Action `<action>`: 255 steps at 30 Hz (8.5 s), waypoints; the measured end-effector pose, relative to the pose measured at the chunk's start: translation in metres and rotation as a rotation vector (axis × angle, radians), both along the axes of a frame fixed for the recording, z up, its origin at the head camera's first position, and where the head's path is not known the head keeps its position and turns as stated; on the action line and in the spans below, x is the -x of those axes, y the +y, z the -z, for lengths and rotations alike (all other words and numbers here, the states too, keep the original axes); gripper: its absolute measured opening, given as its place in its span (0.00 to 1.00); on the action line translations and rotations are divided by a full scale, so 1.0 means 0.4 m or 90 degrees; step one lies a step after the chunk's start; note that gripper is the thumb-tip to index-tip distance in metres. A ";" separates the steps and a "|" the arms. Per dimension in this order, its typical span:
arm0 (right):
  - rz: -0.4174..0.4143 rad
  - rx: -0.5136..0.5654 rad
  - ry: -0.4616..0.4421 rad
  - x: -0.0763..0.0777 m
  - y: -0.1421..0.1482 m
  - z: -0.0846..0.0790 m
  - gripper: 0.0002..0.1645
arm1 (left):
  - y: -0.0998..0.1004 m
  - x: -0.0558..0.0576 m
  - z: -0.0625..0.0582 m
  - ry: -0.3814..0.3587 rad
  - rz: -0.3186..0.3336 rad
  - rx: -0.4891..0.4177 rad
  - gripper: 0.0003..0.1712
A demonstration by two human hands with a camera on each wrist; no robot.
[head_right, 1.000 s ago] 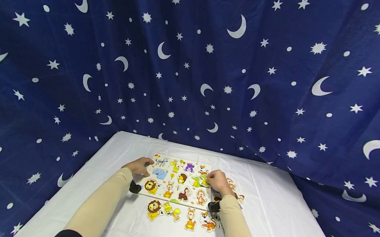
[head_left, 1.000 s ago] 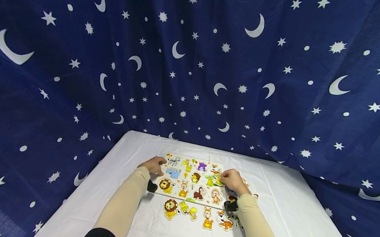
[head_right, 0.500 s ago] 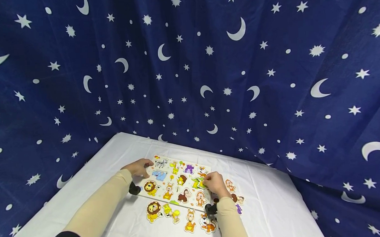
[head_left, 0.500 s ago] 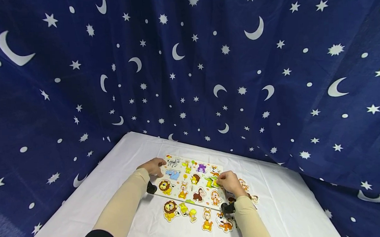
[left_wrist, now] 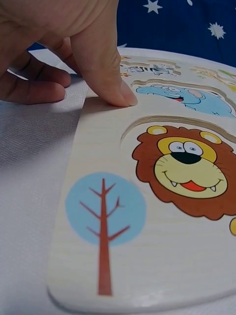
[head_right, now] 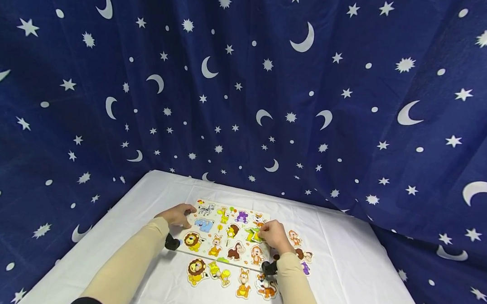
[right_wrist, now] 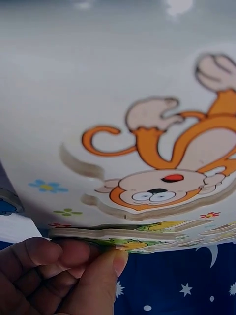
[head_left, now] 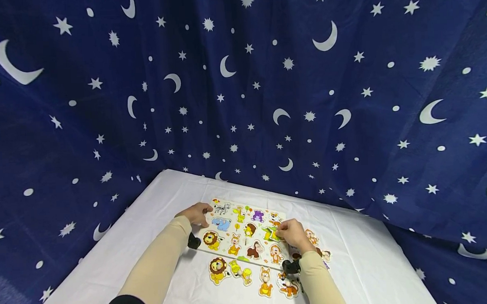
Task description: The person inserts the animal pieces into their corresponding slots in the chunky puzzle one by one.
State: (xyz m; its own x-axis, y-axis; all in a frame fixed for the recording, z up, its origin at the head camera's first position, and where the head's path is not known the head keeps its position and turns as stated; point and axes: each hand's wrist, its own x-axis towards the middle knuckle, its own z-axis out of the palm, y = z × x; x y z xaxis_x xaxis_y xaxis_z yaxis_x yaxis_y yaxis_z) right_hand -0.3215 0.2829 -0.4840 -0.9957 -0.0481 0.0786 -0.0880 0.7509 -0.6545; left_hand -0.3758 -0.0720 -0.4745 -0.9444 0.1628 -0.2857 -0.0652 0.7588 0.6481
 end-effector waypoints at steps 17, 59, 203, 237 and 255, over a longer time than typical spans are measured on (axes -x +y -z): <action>-0.013 0.003 -0.012 0.015 -0.010 -0.008 0.04 | -0.001 0.006 -0.002 0.021 0.020 -0.011 0.35; -0.061 -0.009 0.011 0.015 -0.043 0.005 0.07 | -0.002 0.005 0.012 0.004 0.004 -0.012 0.33; -0.075 0.022 -0.002 -0.059 -0.086 -0.026 0.03 | -0.006 0.006 0.009 0.006 0.014 -0.011 0.34; -0.362 0.010 -0.170 -0.148 -0.099 -0.062 0.05 | -0.001 0.009 0.015 0.012 0.009 -0.014 0.34; -0.400 -0.031 -0.214 -0.177 -0.098 -0.069 0.08 | -0.010 0.003 0.013 0.016 0.023 -0.015 0.34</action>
